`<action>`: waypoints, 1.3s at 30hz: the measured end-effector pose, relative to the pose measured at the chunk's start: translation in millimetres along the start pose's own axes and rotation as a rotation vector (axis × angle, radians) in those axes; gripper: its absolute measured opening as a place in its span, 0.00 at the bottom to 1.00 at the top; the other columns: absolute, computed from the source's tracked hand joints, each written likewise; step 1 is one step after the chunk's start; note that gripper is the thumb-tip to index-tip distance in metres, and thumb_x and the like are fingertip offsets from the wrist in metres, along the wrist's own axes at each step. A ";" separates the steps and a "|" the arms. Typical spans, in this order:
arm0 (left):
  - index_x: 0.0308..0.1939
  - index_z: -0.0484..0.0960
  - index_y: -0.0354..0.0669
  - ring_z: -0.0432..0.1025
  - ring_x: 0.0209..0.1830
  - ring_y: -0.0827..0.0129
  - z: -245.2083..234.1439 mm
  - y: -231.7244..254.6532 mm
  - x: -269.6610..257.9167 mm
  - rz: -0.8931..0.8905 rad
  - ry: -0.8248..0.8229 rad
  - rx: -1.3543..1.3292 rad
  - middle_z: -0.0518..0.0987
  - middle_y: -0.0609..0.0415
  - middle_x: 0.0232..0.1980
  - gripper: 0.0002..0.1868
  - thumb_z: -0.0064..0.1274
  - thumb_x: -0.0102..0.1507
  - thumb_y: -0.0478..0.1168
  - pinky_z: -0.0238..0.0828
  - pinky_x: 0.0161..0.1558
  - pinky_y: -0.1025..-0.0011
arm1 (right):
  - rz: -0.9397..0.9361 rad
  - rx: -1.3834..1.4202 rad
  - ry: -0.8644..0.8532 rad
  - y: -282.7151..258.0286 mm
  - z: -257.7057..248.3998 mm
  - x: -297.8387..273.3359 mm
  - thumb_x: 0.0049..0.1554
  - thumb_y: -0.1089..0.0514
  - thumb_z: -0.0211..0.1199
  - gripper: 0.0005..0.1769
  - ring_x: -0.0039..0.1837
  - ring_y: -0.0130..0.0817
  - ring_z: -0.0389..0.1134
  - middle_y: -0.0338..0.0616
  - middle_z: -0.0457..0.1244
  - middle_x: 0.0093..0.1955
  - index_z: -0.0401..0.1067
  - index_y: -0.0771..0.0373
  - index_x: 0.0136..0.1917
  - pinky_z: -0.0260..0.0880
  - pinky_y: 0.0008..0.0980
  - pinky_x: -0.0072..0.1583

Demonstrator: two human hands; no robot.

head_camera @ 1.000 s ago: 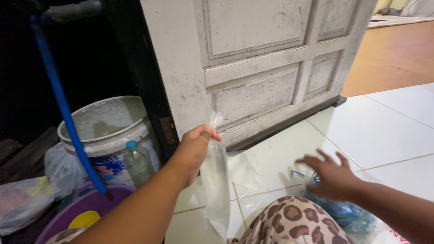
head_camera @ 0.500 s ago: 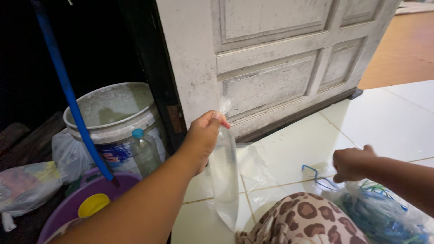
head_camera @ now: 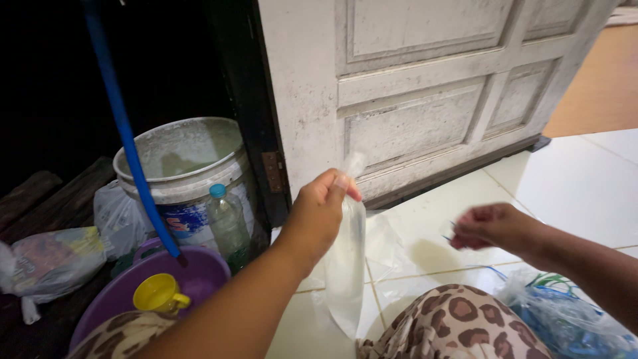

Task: The person fills clear plastic bags with water using a yellow scoop from a bucket and ties them with blue twist ties. They repeat this process for multiple bags, placing the filled ones into a metal bowl.

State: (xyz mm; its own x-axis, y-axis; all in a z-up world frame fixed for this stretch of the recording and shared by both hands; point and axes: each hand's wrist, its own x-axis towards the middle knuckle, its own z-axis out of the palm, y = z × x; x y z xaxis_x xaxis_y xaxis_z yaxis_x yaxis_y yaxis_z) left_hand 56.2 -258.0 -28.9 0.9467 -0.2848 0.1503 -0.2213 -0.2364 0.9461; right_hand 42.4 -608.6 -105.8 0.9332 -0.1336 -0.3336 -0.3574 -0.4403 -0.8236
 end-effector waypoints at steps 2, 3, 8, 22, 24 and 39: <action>0.35 0.80 0.50 0.61 0.23 0.70 3.7 3.1 -10.4 0.104 0.011 0.100 0.69 0.57 0.23 0.15 0.41 0.71 0.47 0.63 0.29 0.70 | -0.107 0.250 -0.089 -34.5 12.3 -18.5 0.63 0.52 0.59 0.15 0.50 0.37 0.73 0.50 0.72 0.45 0.76 0.68 0.49 0.73 0.37 0.60; 0.36 0.80 0.48 0.66 0.30 0.67 5.6 4.1 -16.7 0.297 0.008 0.118 0.72 0.55 0.29 0.13 0.41 0.70 0.44 0.66 0.35 0.68 | -0.170 0.341 -0.146 -52.1 20.9 -30.1 0.63 0.54 0.59 0.14 0.50 0.37 0.72 0.49 0.71 0.45 0.75 0.69 0.50 0.72 0.38 0.61; 0.36 0.80 0.45 0.69 0.58 0.49 -1.9 10.0 -49.5 0.701 0.039 0.368 0.71 0.44 0.59 0.08 0.48 0.68 0.37 0.67 0.55 0.56 | -0.239 0.471 -0.231 -122.2 65.1 -86.2 0.59 0.60 0.56 0.13 0.52 0.34 0.70 0.45 0.71 0.47 0.76 0.68 0.53 0.70 0.35 0.60; 0.38 0.80 0.43 0.67 0.56 0.57 -33.6 11.8 -58.1 0.655 -0.036 0.344 0.70 0.48 0.52 0.06 0.47 0.68 0.36 0.67 0.58 0.64 | -0.153 0.463 -0.288 -125.2 98.0 -115.7 0.59 0.58 0.59 0.15 0.48 0.30 0.69 0.42 0.69 0.43 0.77 0.66 0.56 0.70 0.32 0.59; 0.38 0.80 0.42 0.65 0.60 0.54 -36.2 8.2 -56.9 0.748 -0.018 0.346 0.69 0.46 0.56 0.05 0.48 0.66 0.34 0.66 0.58 0.62 | -0.218 0.508 -0.332 -130.2 100.8 -115.6 0.62 0.59 0.58 0.11 0.49 0.31 0.68 0.43 0.68 0.44 0.73 0.69 0.53 0.69 0.33 0.59; 0.38 0.80 0.41 0.70 0.50 0.57 -32.8 -13.8 -37.6 0.675 0.099 0.206 0.75 0.50 0.45 0.09 0.43 0.68 0.35 0.68 0.52 0.63 | -0.132 0.414 -0.303 -154.5 111.9 -112.0 0.59 0.60 0.56 0.15 0.43 0.29 0.65 0.37 0.64 0.38 0.77 0.63 0.57 0.68 0.32 0.54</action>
State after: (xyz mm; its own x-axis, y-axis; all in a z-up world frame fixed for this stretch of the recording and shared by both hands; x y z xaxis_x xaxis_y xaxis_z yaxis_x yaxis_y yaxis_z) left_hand 31.3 -213.6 -38.2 0.6017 -0.3477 0.7190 -0.7975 -0.2117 0.5650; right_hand -11.0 -426.2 7.5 0.9406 0.1886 -0.2822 -0.2796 -0.0407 -0.9592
